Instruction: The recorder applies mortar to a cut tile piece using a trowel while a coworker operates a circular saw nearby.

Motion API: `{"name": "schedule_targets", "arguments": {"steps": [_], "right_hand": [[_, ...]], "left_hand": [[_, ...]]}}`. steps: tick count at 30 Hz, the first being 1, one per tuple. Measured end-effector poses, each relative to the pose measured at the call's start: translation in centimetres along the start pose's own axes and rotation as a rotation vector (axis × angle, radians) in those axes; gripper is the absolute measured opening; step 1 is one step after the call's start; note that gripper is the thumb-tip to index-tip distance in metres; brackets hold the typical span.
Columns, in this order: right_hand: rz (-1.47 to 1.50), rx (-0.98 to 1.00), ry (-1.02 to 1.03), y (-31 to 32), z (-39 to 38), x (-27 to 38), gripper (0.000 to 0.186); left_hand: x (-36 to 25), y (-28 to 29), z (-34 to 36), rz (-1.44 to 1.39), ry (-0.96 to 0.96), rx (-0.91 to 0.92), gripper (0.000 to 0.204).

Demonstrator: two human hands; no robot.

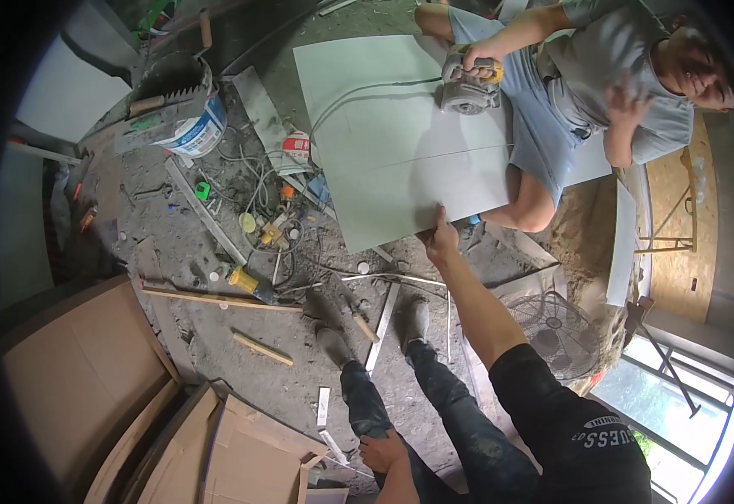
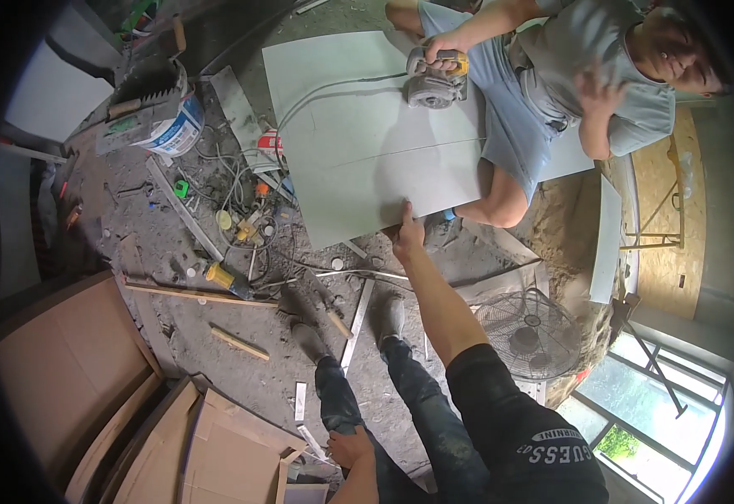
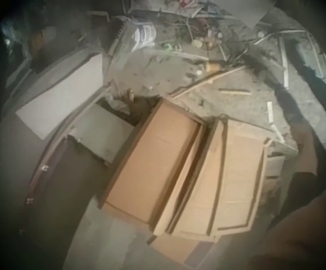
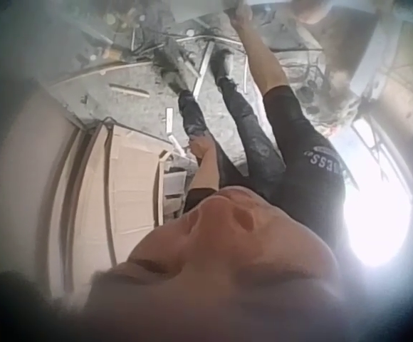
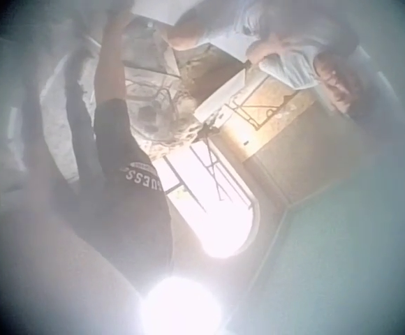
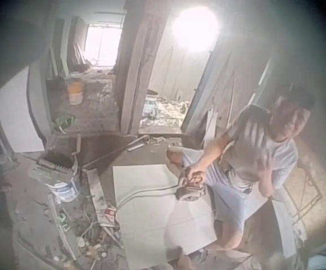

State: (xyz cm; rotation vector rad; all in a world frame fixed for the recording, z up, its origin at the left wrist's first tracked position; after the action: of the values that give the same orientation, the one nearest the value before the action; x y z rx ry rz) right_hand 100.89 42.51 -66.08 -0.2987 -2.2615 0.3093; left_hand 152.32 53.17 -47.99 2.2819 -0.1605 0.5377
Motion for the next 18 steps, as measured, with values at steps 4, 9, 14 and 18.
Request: {"name": "schedule_targets", "arguments": {"steps": [4, 9, 14, 18], "right_hand": [[-0.043, -0.034, -0.009, -0.1, -0.2, 0.7, 0.060], [-0.063, -0.068, 0.044, -0.1, 0.0, 0.1, 0.057], [-0.045, 0.017, 0.061, 0.2, 0.5, -0.2, 0.056], [-0.072, 0.018, 0.061, -0.2, 0.3, -0.7, 0.061]], "left_hand": [[-0.3, 1.0, -0.5, 0.010, 0.003, 0.017, 0.069], [-0.5, 0.6, 0.1, 0.036, 0.026, 0.026, 0.071], [-0.7, 1.8, 0.5, 0.013, -0.031, 0.030, 0.068], [-0.5, 1.8, 0.6, 0.012, -0.050, -0.030, 0.067]]}}
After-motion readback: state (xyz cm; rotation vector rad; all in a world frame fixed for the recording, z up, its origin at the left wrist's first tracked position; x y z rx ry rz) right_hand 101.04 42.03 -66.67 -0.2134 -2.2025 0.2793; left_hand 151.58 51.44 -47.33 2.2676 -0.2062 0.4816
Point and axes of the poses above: each hand's wrist, its own z-axis towards the middle knuckle, its own y-axis out of the back of the hand, x = y × z, the point moved 1 cm from there along z, towards the middle knuckle, and after that the axes turned 6 degrees about y, right-handed, at the moved point
